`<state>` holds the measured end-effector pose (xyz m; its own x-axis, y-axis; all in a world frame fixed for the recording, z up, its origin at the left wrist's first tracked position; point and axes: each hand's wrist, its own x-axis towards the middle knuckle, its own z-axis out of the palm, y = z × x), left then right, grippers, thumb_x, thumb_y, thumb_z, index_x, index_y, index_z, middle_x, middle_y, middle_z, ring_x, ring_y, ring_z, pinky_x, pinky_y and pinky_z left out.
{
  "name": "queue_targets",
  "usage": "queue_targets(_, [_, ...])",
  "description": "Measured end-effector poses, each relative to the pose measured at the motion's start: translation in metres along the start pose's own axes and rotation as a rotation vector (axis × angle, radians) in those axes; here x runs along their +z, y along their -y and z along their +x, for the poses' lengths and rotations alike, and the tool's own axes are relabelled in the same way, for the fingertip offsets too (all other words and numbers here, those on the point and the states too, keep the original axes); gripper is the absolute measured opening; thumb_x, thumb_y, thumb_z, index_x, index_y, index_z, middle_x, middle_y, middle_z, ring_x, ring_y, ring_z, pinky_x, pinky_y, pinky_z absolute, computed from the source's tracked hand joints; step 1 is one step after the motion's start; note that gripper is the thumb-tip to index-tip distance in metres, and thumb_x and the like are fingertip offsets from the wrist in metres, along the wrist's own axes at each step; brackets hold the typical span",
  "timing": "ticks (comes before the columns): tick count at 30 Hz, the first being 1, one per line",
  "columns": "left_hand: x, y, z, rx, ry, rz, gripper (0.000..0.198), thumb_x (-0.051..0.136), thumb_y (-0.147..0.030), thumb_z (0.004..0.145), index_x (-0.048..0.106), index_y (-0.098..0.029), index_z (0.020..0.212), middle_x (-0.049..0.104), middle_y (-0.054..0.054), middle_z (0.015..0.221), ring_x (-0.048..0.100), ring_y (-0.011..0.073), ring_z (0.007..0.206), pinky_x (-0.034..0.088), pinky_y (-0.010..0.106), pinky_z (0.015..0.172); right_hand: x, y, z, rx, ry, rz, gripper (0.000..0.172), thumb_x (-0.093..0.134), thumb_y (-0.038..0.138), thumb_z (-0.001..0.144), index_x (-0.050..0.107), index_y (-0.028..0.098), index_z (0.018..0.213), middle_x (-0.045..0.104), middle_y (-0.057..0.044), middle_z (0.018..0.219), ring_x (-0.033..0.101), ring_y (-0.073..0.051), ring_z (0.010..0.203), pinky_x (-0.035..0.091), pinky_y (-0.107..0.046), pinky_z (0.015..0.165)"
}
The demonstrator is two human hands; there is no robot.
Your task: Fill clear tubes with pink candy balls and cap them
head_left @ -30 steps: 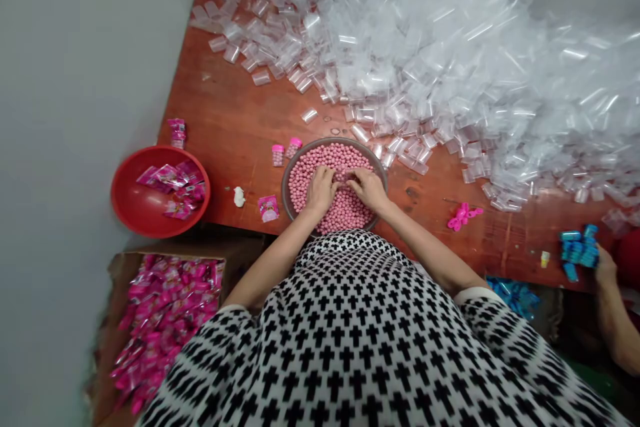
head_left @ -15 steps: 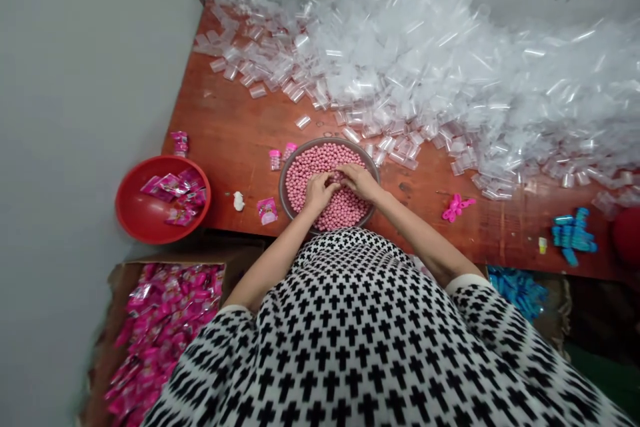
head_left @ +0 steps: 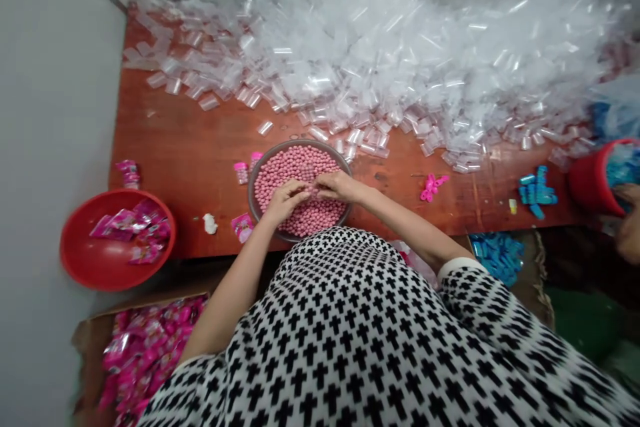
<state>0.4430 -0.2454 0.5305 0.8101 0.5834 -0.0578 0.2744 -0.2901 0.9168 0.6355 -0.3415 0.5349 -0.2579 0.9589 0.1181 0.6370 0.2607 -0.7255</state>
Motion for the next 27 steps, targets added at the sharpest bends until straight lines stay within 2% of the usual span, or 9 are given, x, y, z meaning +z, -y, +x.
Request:
queue_targets(5, [0.008, 0.003, 0.0, 0.023, 0.046, 0.13, 0.03, 0.057, -0.043, 0.08, 0.067, -0.019, 0.096, 0.067, 0.006, 0.098, 0.058, 0.0206, 0.097, 0.044, 0.036, 0.092, 0.001, 0.003, -0.006, 0.294, 0.056, 0.325, 0.017, 0.068, 0.02, 0.076, 0.052, 0.017, 0.08, 0.06, 0.003, 0.07, 0.056, -0.012, 0.066, 0.042, -0.023, 0.065])
queue_targets(9, [0.012, 0.011, -0.002, -0.041, 0.031, 0.124, 0.031, 0.058, -0.044, 0.079, 0.065, -0.019, 0.094, 0.066, 0.006, 0.097, 0.058, 0.0213, 0.096, 0.044, 0.039, 0.093, 0.004, 0.007, -0.012, 0.418, 0.07, 0.541, 0.012, 0.061, 0.019, 0.082, 0.051, 0.017, 0.086, 0.06, 0.005, 0.066, 0.058, -0.01, 0.057, 0.046, -0.023, 0.061])
queue_targets(11, [0.012, 0.016, -0.004, -0.135, -0.021, 0.04, 0.034, 0.061, -0.046, 0.075, 0.064, -0.019, 0.095, 0.065, 0.006, 0.097, 0.059, 0.0214, 0.095, 0.045, 0.04, 0.092, 0.005, 0.009, -0.017, 0.407, 0.008, 0.447, 0.013, 0.061, 0.026, 0.084, 0.054, 0.017, 0.089, 0.064, 0.002, 0.073, 0.062, -0.013, 0.066, 0.049, -0.026, 0.068])
queue_targets(14, [0.011, 0.017, -0.005, -0.264, -0.133, -0.142, 0.042, 0.068, -0.049, 0.069, 0.061, -0.019, 0.096, 0.065, 0.006, 0.096, 0.061, 0.0202, 0.091, 0.048, 0.038, 0.09, 0.005, 0.009, -0.036, 0.332, -0.145, 0.127, 0.029, 0.065, 0.037, 0.082, 0.06, 0.018, 0.102, 0.066, -0.008, 0.109, 0.06, -0.021, 0.103, 0.046, -0.035, 0.089])
queue_targets(17, [0.015, 0.007, -0.005, -0.3, -0.183, -0.272, 0.044, 0.072, -0.046, 0.066, 0.061, -0.02, 0.1, 0.065, 0.005, 0.096, 0.062, 0.0185, 0.09, 0.051, 0.035, 0.088, 0.0, -0.003, -0.082, 0.43, -0.303, -0.117, 0.033, 0.055, 0.038, 0.089, 0.058, 0.021, 0.117, 0.06, -0.008, 0.125, 0.051, -0.021, 0.119, 0.039, -0.036, 0.101])
queue_targets(19, [0.022, -0.005, -0.004, -0.317, -0.151, -0.373, 0.046, 0.072, -0.042, 0.069, 0.059, -0.02, 0.107, 0.064, 0.006, 0.101, 0.062, 0.0183, 0.091, 0.053, 0.035, 0.086, -0.01, -0.021, -0.127, 0.726, -0.381, -0.287, 0.03, 0.042, 0.027, 0.094, 0.059, 0.019, 0.117, 0.062, -0.01, 0.12, 0.052, -0.021, 0.116, 0.039, -0.034, 0.099])
queue_targets(21, [0.032, -0.019, -0.002, -0.347, -0.098, -0.497, 0.048, 0.072, -0.04, 0.071, 0.058, -0.021, 0.113, 0.063, 0.007, 0.107, 0.064, 0.0195, 0.091, 0.055, 0.038, 0.084, -0.022, -0.042, -0.173, 0.987, -0.254, -0.494, 0.037, 0.034, 0.013, 0.093, 0.056, 0.017, 0.122, 0.058, -0.012, 0.125, 0.051, -0.022, 0.114, 0.039, -0.035, 0.095])
queue_targets(22, [0.037, -0.025, -0.001, -0.36, -0.069, -0.548, 0.048, 0.072, -0.04, 0.071, 0.058, -0.021, 0.113, 0.063, 0.007, 0.108, 0.065, 0.0202, 0.09, 0.056, 0.039, 0.083, -0.029, -0.053, -0.194, 1.024, -0.212, -0.515, 0.039, 0.034, 0.01, 0.091, 0.056, 0.013, 0.123, 0.055, -0.016, 0.128, 0.049, -0.025, 0.114, 0.039, -0.038, 0.093])
queue_targets(27, [0.06, -0.047, 0.006, -0.398, 0.083, -0.62, 0.037, 0.071, -0.04, 0.073, 0.063, -0.019, 0.103, 0.067, 0.007, 0.101, 0.066, 0.0204, 0.089, 0.057, 0.04, 0.084, -0.049, -0.086, -0.251, 1.018, -0.023, -0.5, 0.03, 0.038, 0.011, 0.089, 0.065, 0.011, 0.102, 0.056, -0.02, 0.125, 0.047, -0.028, 0.114, 0.034, -0.041, 0.09])
